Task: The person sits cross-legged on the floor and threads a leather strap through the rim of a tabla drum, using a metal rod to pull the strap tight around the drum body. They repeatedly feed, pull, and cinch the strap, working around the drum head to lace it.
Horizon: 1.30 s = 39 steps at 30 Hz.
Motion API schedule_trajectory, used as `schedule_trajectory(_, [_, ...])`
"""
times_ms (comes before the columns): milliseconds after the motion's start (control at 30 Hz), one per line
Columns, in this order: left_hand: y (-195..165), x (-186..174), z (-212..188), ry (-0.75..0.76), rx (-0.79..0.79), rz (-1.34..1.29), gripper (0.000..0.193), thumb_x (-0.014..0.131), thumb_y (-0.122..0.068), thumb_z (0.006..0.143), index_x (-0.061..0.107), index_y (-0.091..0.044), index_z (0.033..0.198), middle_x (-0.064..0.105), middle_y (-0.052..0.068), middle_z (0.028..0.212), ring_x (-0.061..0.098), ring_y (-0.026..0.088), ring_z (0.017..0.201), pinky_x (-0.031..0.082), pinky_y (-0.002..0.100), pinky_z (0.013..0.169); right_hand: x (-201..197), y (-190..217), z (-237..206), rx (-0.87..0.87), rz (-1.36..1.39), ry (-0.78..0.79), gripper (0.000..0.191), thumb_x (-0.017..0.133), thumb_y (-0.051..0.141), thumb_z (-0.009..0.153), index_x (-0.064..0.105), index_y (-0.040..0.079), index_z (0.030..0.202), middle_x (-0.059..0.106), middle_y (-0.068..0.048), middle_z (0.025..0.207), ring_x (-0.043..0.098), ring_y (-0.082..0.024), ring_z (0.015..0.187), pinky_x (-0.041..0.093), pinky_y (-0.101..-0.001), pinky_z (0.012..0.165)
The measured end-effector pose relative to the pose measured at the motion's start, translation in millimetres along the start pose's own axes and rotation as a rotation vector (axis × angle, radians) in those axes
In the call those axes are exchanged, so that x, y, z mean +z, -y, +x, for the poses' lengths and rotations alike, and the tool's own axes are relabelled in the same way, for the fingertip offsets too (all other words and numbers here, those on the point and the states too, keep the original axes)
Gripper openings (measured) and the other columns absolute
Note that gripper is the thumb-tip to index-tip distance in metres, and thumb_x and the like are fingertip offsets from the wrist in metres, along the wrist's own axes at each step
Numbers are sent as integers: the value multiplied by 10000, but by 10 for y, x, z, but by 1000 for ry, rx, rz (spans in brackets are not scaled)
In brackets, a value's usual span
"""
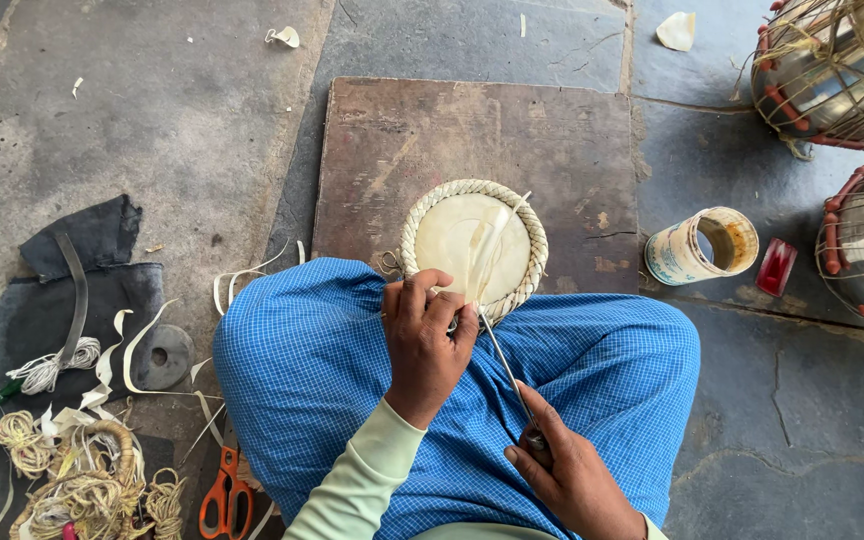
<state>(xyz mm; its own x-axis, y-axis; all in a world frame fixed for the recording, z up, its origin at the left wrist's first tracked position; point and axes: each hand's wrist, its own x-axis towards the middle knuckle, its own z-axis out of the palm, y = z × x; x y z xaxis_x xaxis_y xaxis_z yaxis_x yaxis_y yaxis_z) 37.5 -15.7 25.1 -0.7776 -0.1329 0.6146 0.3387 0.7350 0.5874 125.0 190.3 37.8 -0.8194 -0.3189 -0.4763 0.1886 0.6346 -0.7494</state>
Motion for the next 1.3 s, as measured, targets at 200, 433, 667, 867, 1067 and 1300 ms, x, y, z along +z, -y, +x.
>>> schedule_trajectory(200, [33,53,-8,9,-61,-11,167,775,-83,857,615,-72,901,594,82,1139,521,279,1000,475,405,877,27,-56,12,19,-38,-10,871,699,194,893,247,179,1637,613,-67,657,597,-158,546,503,-360,519])
schedule_trajectory(433, [37,90,-54,-3,-19,42,167,777,-105,866,614,-93,902,585,65,1120,522,255,1009,458,408,887,218,-215,29,-129,-155,-170,842,724,197,879,299,137,1602,660,-80,765,672,-169,608,584,-350,556])
schedule_trajectory(667, [33,87,-89,-12,-31,17,173,786,-157,877,621,-110,898,585,51,1134,517,252,1042,425,421,919,369,-338,63,-124,-309,-185,815,685,216,915,262,120,1605,668,-117,971,702,-191,671,611,-356,570])
schedule_trajectory(867, [68,53,-62,59,24,-34,143,775,-201,895,655,-126,921,604,27,1169,519,225,1030,368,435,941,264,-274,39,-138,-253,-167,849,708,230,892,264,111,1605,674,-116,972,703,-191,689,606,-358,585])
schedule_trajectory(1067, [110,30,-60,94,50,-90,149,738,-272,955,673,-138,949,591,25,1174,521,214,1047,343,429,959,33,-155,-5,-41,105,11,833,686,307,897,292,124,1608,680,-102,896,673,-186,743,571,-345,693])
schedule_trajectory(1300, [143,48,-92,112,-14,-173,138,697,-248,993,654,-123,953,581,42,1162,505,215,1036,356,411,971,-85,24,13,44,244,68,708,594,371,931,415,133,1572,664,-95,1081,643,-188,888,568,-340,801])
